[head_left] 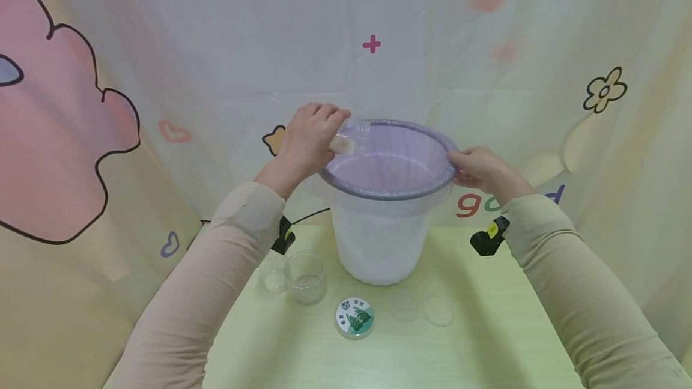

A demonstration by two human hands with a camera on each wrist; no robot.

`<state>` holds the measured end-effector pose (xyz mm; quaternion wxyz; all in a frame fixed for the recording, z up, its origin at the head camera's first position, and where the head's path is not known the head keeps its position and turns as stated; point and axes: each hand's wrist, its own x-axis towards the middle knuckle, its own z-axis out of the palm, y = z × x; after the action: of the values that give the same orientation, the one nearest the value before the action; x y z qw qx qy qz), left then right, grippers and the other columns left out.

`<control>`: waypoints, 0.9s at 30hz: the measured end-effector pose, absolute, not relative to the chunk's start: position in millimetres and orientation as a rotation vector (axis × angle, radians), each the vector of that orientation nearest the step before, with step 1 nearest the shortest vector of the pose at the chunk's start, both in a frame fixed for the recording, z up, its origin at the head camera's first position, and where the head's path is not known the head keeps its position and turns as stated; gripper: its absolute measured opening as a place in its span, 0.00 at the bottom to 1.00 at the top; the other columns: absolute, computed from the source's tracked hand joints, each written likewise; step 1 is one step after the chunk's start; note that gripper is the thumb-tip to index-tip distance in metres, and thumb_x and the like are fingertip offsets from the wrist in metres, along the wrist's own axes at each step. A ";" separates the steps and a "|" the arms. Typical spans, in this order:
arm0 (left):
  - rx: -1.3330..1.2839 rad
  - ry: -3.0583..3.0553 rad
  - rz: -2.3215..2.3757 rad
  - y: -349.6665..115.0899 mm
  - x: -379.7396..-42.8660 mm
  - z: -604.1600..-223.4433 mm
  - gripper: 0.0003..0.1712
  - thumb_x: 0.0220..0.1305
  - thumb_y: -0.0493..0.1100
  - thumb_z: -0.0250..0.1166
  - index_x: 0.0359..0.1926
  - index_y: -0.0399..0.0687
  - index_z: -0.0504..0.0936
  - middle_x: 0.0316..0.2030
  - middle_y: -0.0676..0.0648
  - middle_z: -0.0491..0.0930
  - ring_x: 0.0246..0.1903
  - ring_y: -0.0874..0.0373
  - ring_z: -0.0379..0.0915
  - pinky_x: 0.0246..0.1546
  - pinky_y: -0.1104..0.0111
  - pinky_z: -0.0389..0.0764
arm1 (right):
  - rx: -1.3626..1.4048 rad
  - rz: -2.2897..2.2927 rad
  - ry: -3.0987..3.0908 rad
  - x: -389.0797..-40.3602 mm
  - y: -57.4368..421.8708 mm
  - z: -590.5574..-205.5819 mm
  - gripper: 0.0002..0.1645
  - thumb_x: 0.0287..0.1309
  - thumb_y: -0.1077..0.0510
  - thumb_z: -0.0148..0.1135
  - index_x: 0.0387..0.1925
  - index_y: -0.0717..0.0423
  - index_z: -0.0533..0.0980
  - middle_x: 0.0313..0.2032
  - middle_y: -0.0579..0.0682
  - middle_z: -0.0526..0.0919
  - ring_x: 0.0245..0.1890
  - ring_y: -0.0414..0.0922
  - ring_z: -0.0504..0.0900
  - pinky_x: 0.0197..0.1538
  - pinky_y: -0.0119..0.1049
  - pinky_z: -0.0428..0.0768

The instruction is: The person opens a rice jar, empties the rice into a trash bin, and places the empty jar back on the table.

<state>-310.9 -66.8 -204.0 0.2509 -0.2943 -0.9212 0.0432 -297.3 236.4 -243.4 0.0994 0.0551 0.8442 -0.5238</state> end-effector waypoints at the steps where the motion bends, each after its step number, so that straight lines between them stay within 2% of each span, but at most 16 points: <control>1: -0.800 -2.510 0.125 -66.8 -310.9 -203.9 0.40 0.48 0.42 0.72 0.63 0.47 0.65 0.58 0.45 0.69 0.59 0.47 0.61 0.62 0.59 0.59 | 0.163 -1.548 2.498 -297.4 236.5 -243.5 0.29 0.67 0.52 0.45 0.60 0.70 0.60 0.27 0.43 0.74 0.28 0.35 0.74 0.37 0.23 0.77; 12: -0.802 -2.529 0.207 -65.3 -309.4 -203.0 0.41 0.49 0.43 0.72 0.64 0.47 0.64 0.60 0.45 0.67 0.60 0.48 0.60 0.64 0.59 0.57 | 0.143 -1.535 2.506 -297.7 237.0 -244.3 0.29 0.67 0.51 0.44 0.60 0.70 0.61 0.28 0.43 0.74 0.29 0.35 0.74 0.40 0.25 0.77; 27: -0.844 -2.491 0.235 -67.6 -309.0 -206.7 0.38 0.49 0.39 0.71 0.62 0.48 0.66 0.58 0.45 0.69 0.59 0.47 0.61 0.64 0.60 0.57 | 0.136 -1.532 2.507 -297.6 237.5 -244.8 0.29 0.67 0.51 0.44 0.59 0.70 0.61 0.27 0.43 0.74 0.28 0.35 0.74 0.42 0.27 0.78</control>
<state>-309.0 -67.6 -206.7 0.2480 -0.3096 -0.9139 0.0863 -297.6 237.5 -244.8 0.1000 0.0458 0.8481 -0.5184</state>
